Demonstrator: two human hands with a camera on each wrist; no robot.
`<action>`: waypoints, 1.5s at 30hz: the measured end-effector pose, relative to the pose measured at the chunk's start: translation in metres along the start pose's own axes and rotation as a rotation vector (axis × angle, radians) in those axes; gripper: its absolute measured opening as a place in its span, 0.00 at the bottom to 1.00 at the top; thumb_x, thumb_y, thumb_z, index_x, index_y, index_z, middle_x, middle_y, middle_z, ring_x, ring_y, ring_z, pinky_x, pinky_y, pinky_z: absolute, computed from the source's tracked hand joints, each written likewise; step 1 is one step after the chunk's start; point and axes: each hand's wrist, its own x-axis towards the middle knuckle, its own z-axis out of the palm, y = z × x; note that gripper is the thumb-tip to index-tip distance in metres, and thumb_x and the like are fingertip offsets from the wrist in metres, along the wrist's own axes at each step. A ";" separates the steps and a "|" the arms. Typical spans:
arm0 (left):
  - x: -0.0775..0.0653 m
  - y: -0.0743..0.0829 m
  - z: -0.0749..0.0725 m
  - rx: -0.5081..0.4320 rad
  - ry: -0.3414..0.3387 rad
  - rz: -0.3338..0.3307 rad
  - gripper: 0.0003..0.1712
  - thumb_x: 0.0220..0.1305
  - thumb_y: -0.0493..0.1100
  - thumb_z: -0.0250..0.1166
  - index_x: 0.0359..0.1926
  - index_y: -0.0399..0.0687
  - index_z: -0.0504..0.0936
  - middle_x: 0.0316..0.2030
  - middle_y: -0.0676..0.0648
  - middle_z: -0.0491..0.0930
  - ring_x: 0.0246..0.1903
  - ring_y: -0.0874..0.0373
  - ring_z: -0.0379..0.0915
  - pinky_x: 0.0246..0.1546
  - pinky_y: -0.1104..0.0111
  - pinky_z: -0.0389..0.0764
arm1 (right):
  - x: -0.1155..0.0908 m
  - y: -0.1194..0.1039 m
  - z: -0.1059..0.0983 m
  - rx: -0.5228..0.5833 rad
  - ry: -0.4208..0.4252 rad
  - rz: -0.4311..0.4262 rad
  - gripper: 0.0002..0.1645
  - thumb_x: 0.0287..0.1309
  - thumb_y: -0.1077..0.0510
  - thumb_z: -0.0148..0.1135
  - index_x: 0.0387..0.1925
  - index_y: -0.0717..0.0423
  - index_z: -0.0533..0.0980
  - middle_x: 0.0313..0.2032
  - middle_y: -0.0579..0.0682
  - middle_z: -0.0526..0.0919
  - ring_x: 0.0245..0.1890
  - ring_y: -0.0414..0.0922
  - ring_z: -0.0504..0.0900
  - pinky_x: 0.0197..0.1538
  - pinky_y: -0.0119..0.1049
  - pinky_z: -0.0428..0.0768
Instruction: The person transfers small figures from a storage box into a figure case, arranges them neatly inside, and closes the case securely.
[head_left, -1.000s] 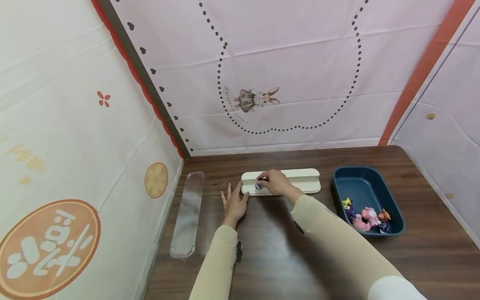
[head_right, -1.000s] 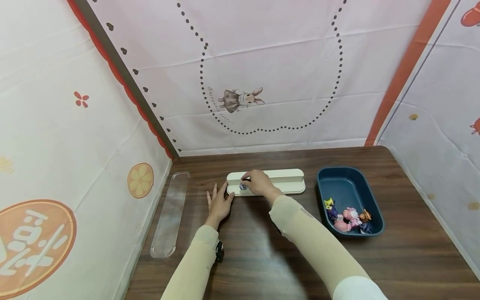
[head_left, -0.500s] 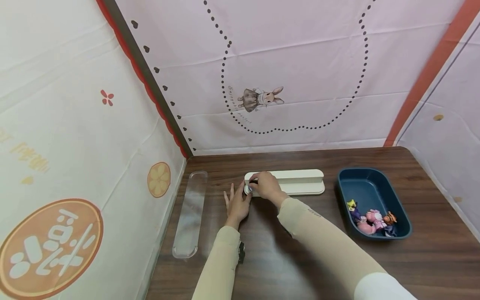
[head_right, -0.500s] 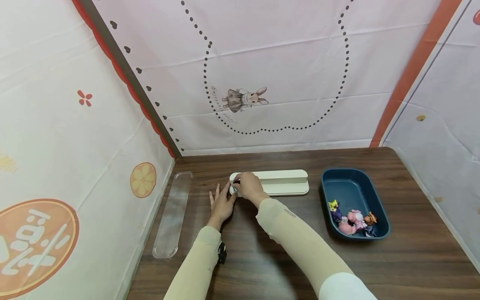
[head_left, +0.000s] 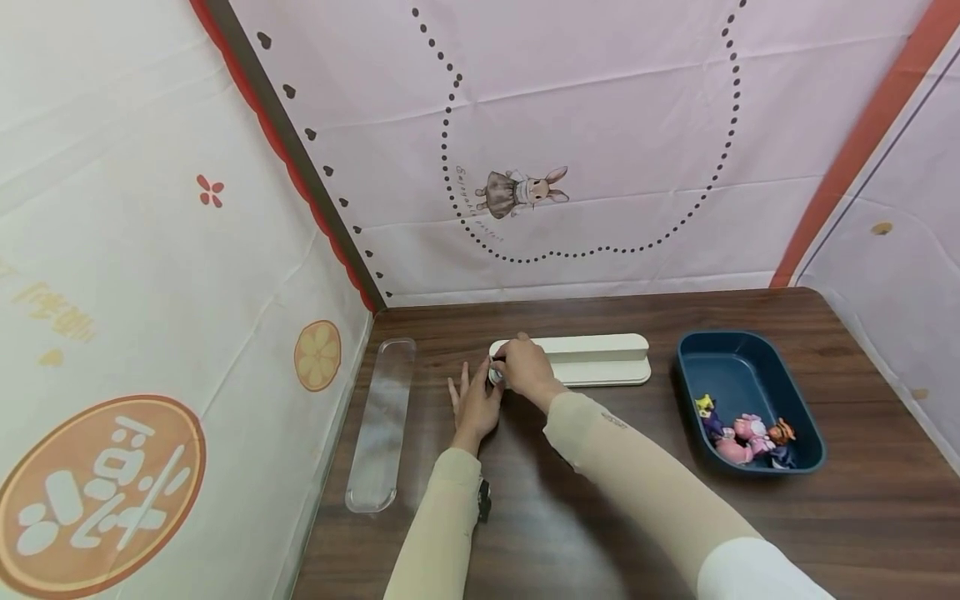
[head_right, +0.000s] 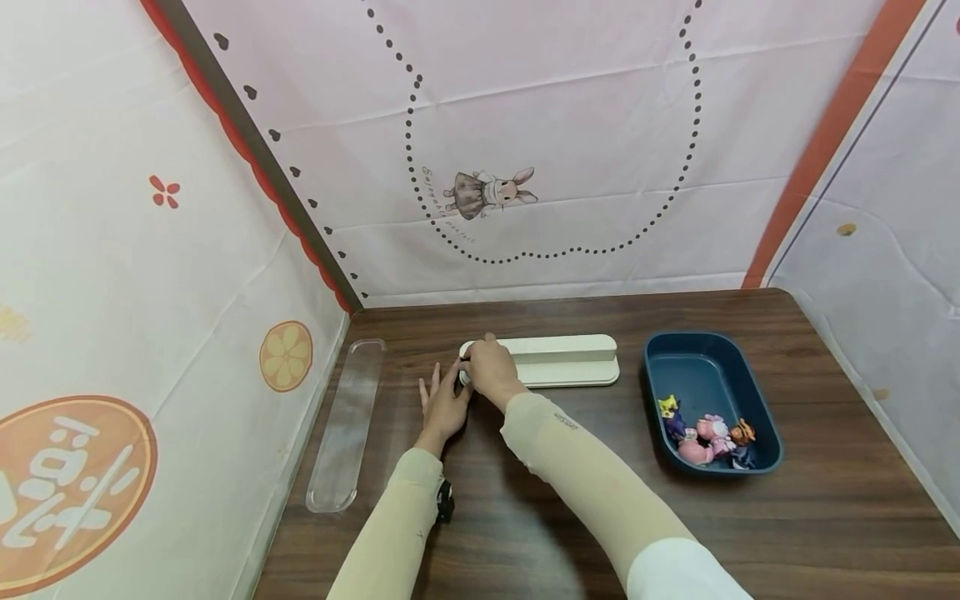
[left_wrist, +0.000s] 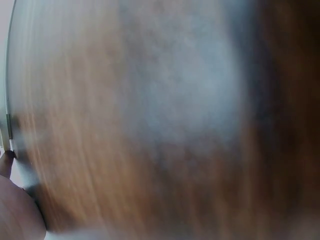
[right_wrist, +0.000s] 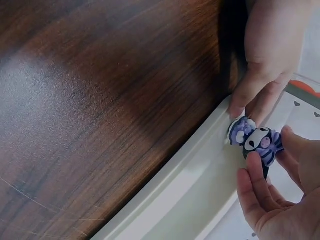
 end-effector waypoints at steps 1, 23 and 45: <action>0.000 0.000 0.000 0.003 -0.001 0.000 0.33 0.79 0.58 0.54 0.80 0.62 0.62 0.77 0.53 0.66 0.84 0.50 0.37 0.82 0.41 0.28 | 0.001 0.000 0.000 0.003 0.003 0.000 0.16 0.69 0.49 0.68 0.53 0.50 0.87 0.52 0.53 0.89 0.54 0.54 0.85 0.55 0.47 0.88; -0.001 0.002 0.003 -0.018 -0.021 -0.006 0.35 0.79 0.58 0.55 0.81 0.60 0.60 0.77 0.51 0.66 0.84 0.47 0.37 0.81 0.40 0.26 | -0.011 0.017 -0.024 0.062 -0.034 0.028 0.34 0.66 0.38 0.67 0.67 0.50 0.78 0.62 0.63 0.76 0.50 0.59 0.85 0.53 0.54 0.86; 0.010 -0.005 0.011 -0.015 -0.006 -0.003 0.37 0.79 0.59 0.54 0.82 0.57 0.58 0.77 0.47 0.65 0.84 0.48 0.37 0.81 0.43 0.24 | -0.106 0.154 -0.146 0.156 0.024 0.152 0.34 0.72 0.40 0.61 0.68 0.58 0.74 0.59 0.65 0.74 0.55 0.61 0.80 0.55 0.61 0.80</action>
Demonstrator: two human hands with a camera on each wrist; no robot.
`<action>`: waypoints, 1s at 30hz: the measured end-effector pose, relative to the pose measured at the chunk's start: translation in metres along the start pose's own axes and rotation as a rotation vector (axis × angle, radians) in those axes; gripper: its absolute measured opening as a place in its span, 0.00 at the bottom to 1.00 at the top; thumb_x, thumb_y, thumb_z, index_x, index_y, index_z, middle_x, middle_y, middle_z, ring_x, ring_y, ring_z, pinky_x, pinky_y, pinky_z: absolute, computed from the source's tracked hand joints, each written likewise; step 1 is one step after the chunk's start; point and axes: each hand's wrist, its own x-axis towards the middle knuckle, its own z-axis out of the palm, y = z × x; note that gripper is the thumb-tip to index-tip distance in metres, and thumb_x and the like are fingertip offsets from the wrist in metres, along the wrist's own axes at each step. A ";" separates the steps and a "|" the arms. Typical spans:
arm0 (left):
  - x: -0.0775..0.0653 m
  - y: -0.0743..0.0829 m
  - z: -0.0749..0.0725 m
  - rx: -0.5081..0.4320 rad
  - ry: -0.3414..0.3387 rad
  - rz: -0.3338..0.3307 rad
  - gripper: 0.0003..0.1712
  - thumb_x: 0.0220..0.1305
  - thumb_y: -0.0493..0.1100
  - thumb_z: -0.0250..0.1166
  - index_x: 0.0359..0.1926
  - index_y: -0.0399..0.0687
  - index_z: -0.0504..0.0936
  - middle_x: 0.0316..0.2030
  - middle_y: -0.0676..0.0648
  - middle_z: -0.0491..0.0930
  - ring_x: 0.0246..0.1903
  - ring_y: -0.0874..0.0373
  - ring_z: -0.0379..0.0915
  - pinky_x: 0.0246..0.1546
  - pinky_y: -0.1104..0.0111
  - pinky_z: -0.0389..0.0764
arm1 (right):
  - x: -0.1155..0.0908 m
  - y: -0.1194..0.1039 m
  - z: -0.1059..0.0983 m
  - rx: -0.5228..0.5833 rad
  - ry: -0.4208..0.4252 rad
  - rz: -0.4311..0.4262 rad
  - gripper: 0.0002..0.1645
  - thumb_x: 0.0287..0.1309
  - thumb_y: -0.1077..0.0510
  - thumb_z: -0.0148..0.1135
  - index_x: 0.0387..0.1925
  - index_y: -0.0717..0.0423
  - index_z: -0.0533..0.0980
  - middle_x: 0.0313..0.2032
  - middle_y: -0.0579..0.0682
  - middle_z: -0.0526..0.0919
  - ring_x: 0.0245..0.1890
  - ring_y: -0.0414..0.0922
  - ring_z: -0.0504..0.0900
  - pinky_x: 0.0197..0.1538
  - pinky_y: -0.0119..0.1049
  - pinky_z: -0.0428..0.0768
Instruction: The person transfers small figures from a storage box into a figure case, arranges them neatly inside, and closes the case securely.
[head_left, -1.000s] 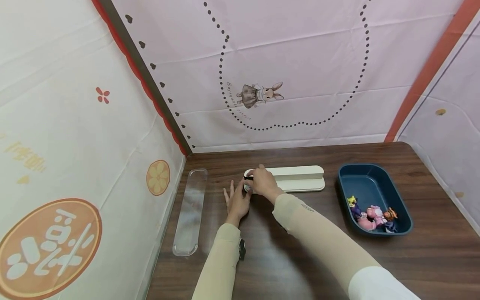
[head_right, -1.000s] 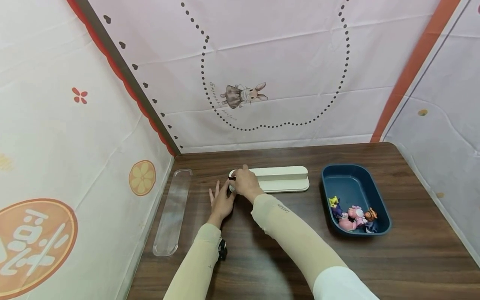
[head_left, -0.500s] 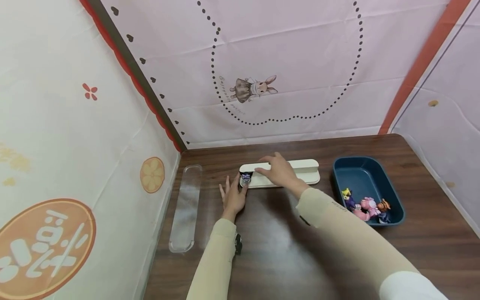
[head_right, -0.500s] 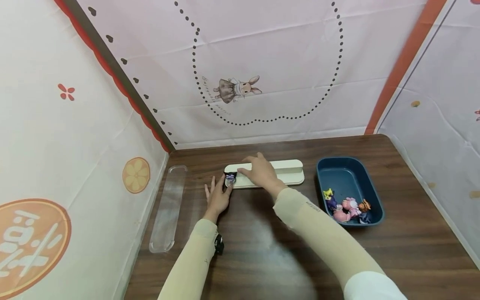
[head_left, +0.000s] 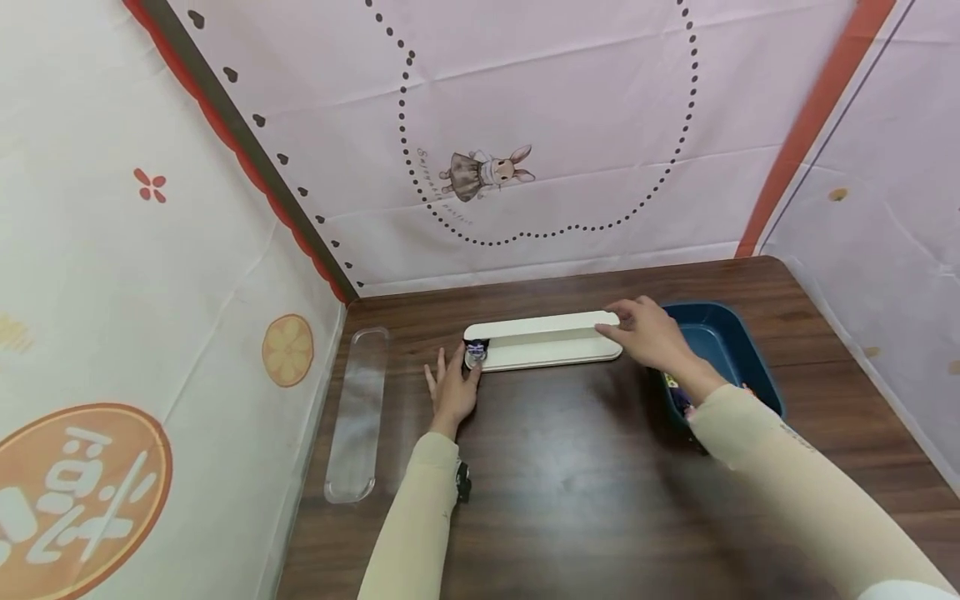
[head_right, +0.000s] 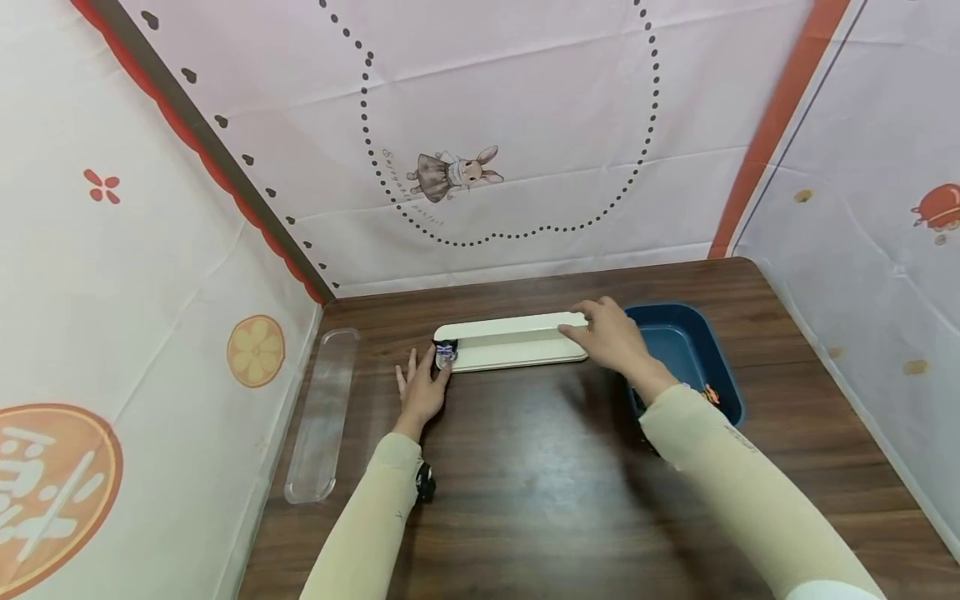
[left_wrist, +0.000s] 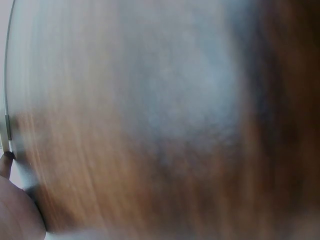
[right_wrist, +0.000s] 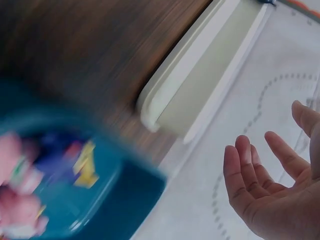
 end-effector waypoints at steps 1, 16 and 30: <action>0.000 -0.001 0.000 0.001 -0.005 -0.003 0.37 0.79 0.59 0.53 0.82 0.57 0.58 0.78 0.48 0.65 0.84 0.49 0.36 0.81 0.44 0.23 | -0.003 0.006 -0.004 -0.006 0.006 0.006 0.35 0.72 0.40 0.60 0.68 0.58 0.74 0.59 0.66 0.74 0.55 0.61 0.80 0.55 0.62 0.80; -0.005 0.004 -0.006 0.010 0.002 -0.001 0.36 0.79 0.57 0.55 0.81 0.57 0.59 0.78 0.49 0.64 0.84 0.49 0.37 0.82 0.44 0.26 | -0.047 0.082 -0.033 -0.097 -0.107 0.077 0.33 0.72 0.45 0.62 0.66 0.65 0.73 0.53 0.70 0.83 0.47 0.63 0.84 0.45 0.60 0.84; -0.004 0.001 -0.005 -0.011 -0.020 -0.006 0.37 0.79 0.60 0.54 0.82 0.59 0.58 0.78 0.50 0.63 0.84 0.51 0.34 0.81 0.45 0.22 | -0.058 0.095 -0.014 -0.120 -0.277 0.127 0.32 0.65 0.50 0.66 0.65 0.62 0.75 0.36 0.57 0.84 0.30 0.51 0.81 0.28 0.44 0.76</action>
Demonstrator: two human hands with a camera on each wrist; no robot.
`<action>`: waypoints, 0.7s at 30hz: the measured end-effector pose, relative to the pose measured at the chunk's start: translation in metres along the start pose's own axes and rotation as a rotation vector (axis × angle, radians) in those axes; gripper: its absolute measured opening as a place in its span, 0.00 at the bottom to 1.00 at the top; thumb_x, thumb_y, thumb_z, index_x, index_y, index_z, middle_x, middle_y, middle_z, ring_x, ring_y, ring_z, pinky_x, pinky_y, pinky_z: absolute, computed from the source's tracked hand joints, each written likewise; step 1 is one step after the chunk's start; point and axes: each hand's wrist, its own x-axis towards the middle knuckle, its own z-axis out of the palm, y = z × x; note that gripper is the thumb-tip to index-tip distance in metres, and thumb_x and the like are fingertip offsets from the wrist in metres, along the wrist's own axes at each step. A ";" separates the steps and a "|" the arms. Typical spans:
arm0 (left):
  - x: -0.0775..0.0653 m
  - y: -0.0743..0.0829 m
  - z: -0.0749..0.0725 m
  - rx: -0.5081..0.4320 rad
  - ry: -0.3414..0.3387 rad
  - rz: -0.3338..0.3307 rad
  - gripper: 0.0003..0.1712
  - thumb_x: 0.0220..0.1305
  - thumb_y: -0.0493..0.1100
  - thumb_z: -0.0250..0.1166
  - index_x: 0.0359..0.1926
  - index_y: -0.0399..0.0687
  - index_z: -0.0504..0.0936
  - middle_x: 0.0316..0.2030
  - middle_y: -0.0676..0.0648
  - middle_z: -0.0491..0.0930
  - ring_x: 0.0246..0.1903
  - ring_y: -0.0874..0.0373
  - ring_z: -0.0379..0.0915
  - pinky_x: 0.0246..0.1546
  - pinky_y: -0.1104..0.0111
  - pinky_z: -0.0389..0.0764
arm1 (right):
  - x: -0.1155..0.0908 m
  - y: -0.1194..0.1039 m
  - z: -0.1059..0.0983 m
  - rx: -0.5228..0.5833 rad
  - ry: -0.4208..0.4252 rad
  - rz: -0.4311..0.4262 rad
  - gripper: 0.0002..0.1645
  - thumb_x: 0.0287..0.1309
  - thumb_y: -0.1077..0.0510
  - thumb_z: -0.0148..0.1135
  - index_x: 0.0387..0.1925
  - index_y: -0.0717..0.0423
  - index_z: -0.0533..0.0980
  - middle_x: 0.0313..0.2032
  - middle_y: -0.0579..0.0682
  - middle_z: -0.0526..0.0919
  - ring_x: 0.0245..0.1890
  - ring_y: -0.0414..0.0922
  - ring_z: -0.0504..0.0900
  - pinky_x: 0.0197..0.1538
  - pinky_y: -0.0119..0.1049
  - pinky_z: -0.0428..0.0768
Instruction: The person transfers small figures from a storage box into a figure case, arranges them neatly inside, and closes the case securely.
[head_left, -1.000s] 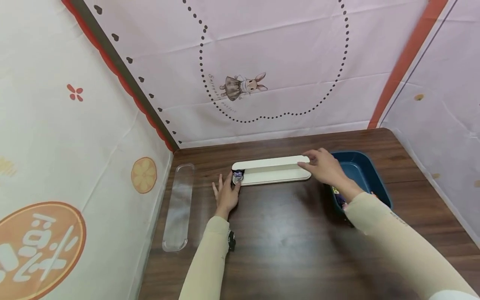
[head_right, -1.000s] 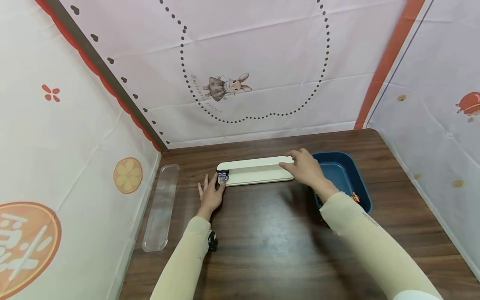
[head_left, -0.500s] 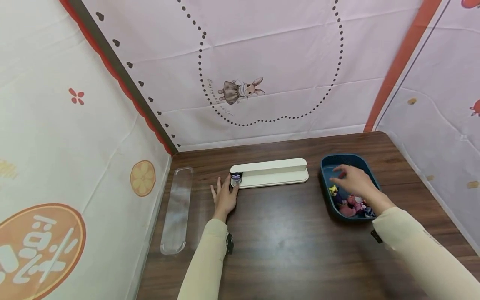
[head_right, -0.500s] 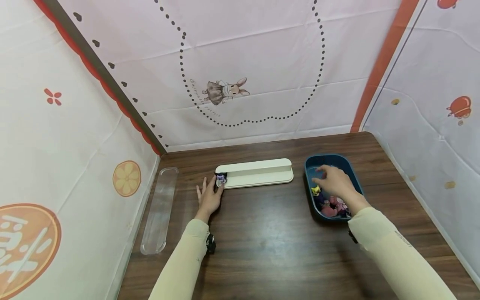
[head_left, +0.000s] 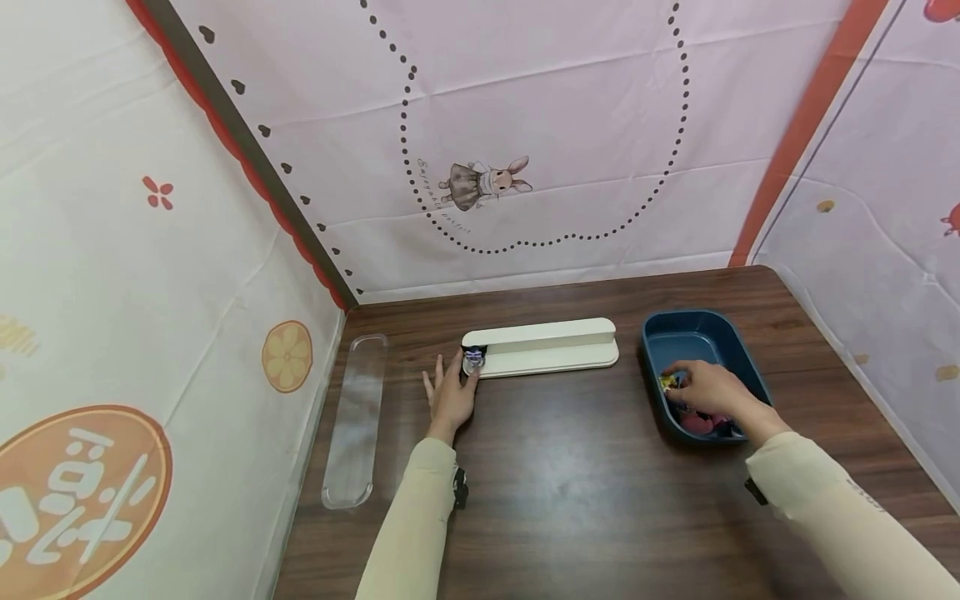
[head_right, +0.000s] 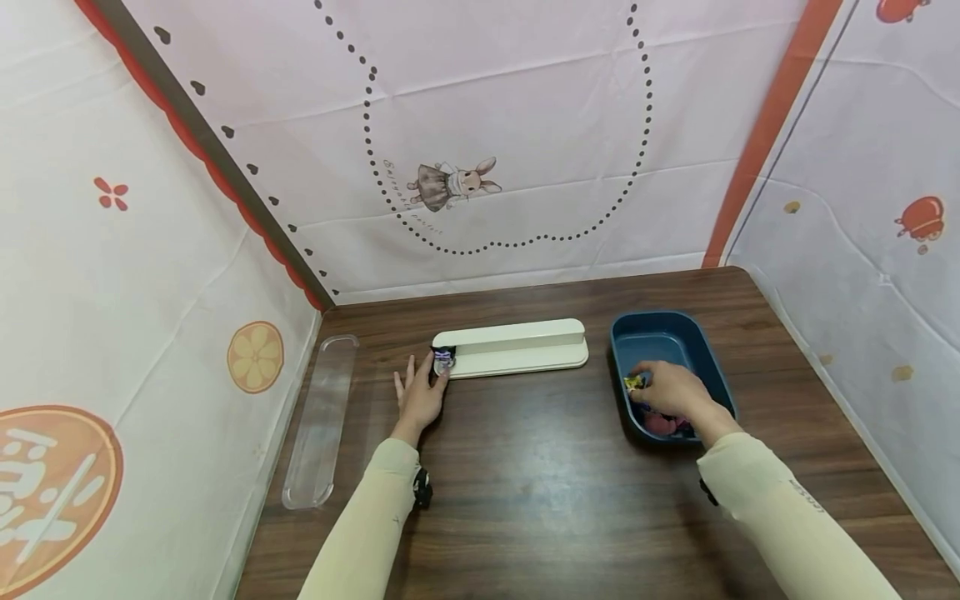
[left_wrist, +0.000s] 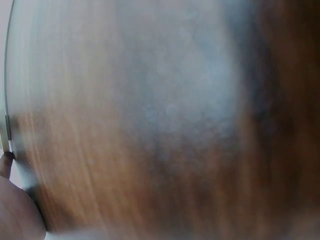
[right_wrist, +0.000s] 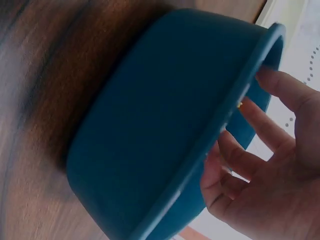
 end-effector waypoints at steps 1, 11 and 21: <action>0.000 -0.001 0.001 -0.003 -0.002 0.000 0.37 0.79 0.60 0.53 0.82 0.59 0.58 0.78 0.50 0.63 0.84 0.51 0.34 0.81 0.45 0.22 | 0.000 0.000 0.002 -0.015 0.001 0.001 0.32 0.64 0.50 0.67 0.65 0.62 0.76 0.37 0.60 0.85 0.33 0.54 0.81 0.30 0.46 0.75; -0.002 -0.002 0.001 0.004 0.005 0.005 0.37 0.79 0.61 0.53 0.82 0.58 0.58 0.78 0.48 0.64 0.84 0.51 0.34 0.81 0.45 0.22 | 0.002 0.003 0.016 -0.078 0.061 0.017 0.33 0.61 0.50 0.70 0.65 0.58 0.77 0.52 0.69 0.84 0.47 0.64 0.77 0.39 0.50 0.62; -0.001 -0.003 0.002 0.006 0.011 0.006 0.37 0.79 0.60 0.53 0.82 0.58 0.58 0.78 0.48 0.65 0.84 0.51 0.34 0.81 0.45 0.22 | 0.002 0.004 0.012 -0.062 0.090 -0.020 0.23 0.63 0.52 0.69 0.58 0.53 0.82 0.49 0.64 0.87 0.48 0.64 0.80 0.37 0.49 0.61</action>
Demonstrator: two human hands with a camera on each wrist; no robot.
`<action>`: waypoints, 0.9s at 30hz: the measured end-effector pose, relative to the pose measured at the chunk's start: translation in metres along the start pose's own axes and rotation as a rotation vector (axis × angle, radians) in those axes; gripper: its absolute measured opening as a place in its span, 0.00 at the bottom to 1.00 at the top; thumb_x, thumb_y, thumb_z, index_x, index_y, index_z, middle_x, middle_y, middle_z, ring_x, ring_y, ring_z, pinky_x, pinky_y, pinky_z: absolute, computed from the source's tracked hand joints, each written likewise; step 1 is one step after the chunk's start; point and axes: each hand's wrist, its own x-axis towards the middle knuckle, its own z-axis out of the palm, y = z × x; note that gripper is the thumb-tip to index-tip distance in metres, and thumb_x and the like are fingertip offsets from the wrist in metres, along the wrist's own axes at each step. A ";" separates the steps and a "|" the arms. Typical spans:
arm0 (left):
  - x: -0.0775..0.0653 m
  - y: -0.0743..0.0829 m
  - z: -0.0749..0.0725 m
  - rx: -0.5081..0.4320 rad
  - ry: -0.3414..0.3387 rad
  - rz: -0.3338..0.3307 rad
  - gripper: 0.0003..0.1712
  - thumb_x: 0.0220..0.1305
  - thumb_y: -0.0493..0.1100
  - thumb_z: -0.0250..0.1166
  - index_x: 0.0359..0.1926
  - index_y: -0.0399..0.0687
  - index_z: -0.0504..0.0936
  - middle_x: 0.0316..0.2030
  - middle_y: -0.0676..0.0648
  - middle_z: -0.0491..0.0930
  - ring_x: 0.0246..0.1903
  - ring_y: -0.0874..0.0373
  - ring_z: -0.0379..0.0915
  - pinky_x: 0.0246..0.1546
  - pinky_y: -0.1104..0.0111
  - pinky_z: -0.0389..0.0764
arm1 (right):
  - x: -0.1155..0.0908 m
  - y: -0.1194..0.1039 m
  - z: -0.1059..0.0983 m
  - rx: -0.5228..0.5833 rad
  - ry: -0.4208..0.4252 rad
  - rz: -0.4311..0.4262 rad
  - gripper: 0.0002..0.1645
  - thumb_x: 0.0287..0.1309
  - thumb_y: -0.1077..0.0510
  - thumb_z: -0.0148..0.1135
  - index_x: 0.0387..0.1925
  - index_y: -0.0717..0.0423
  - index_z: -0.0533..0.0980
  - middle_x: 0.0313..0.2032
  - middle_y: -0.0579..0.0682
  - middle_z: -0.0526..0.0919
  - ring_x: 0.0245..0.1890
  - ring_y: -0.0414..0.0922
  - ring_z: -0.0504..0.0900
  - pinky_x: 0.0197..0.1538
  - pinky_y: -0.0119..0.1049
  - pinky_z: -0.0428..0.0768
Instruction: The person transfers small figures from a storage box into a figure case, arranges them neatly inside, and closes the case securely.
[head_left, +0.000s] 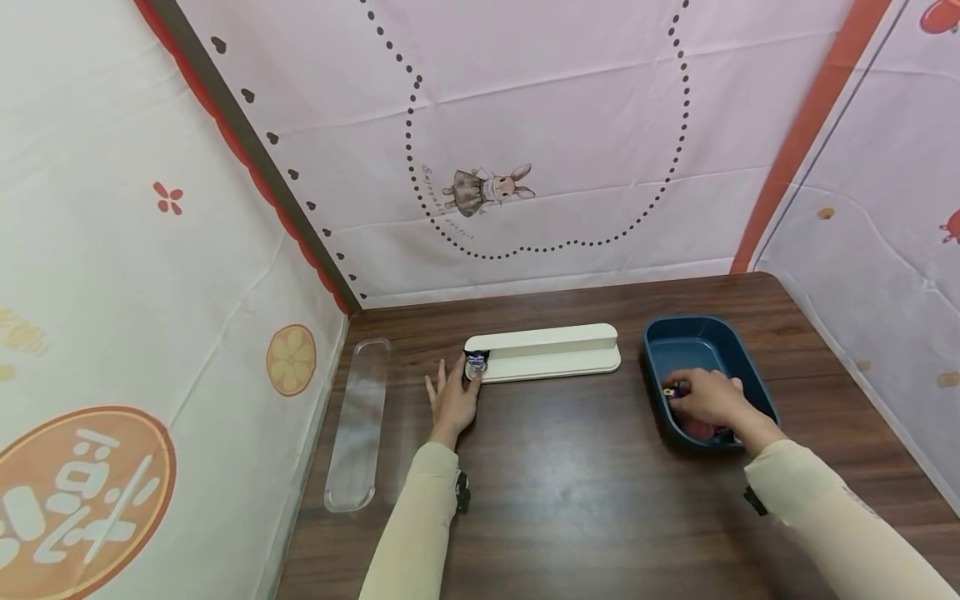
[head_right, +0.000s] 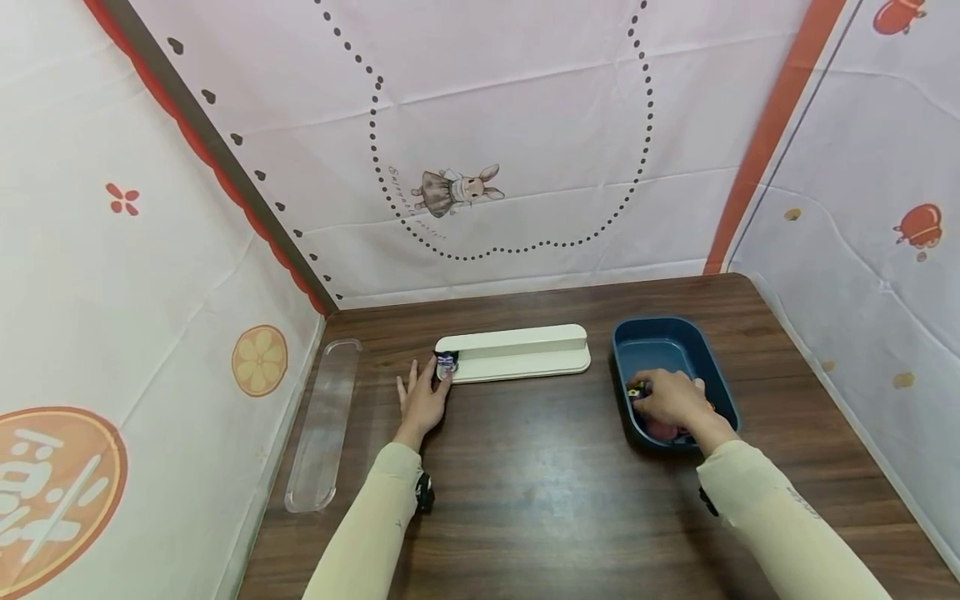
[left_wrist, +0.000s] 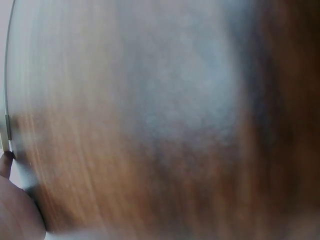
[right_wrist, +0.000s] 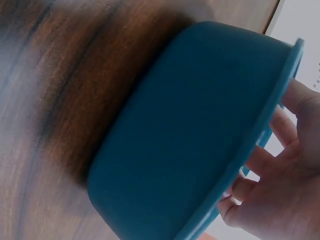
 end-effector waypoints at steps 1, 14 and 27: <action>-0.001 0.001 0.000 0.002 0.002 0.002 0.37 0.79 0.60 0.53 0.82 0.58 0.58 0.78 0.48 0.65 0.84 0.50 0.35 0.81 0.45 0.23 | 0.000 0.000 -0.001 0.002 0.002 -0.003 0.23 0.63 0.52 0.69 0.58 0.53 0.82 0.49 0.64 0.87 0.48 0.64 0.81 0.37 0.49 0.61; -0.004 0.003 -0.003 0.009 -0.005 -0.006 0.37 0.79 0.61 0.53 0.82 0.59 0.58 0.78 0.49 0.65 0.84 0.53 0.33 0.82 0.47 0.22 | -0.001 -0.010 -0.030 0.102 0.016 -0.037 0.20 0.69 0.44 0.65 0.55 0.50 0.81 0.35 0.52 0.85 0.31 0.50 0.83 0.38 0.44 0.61; -0.003 0.002 -0.002 -0.014 0.016 0.011 0.36 0.78 0.59 0.55 0.81 0.58 0.59 0.77 0.48 0.66 0.84 0.49 0.36 0.81 0.44 0.24 | 0.011 -0.029 -0.049 0.132 0.039 -0.096 0.20 0.79 0.52 0.54 0.64 0.56 0.71 0.42 0.62 0.84 0.32 0.49 0.82 0.30 0.38 0.74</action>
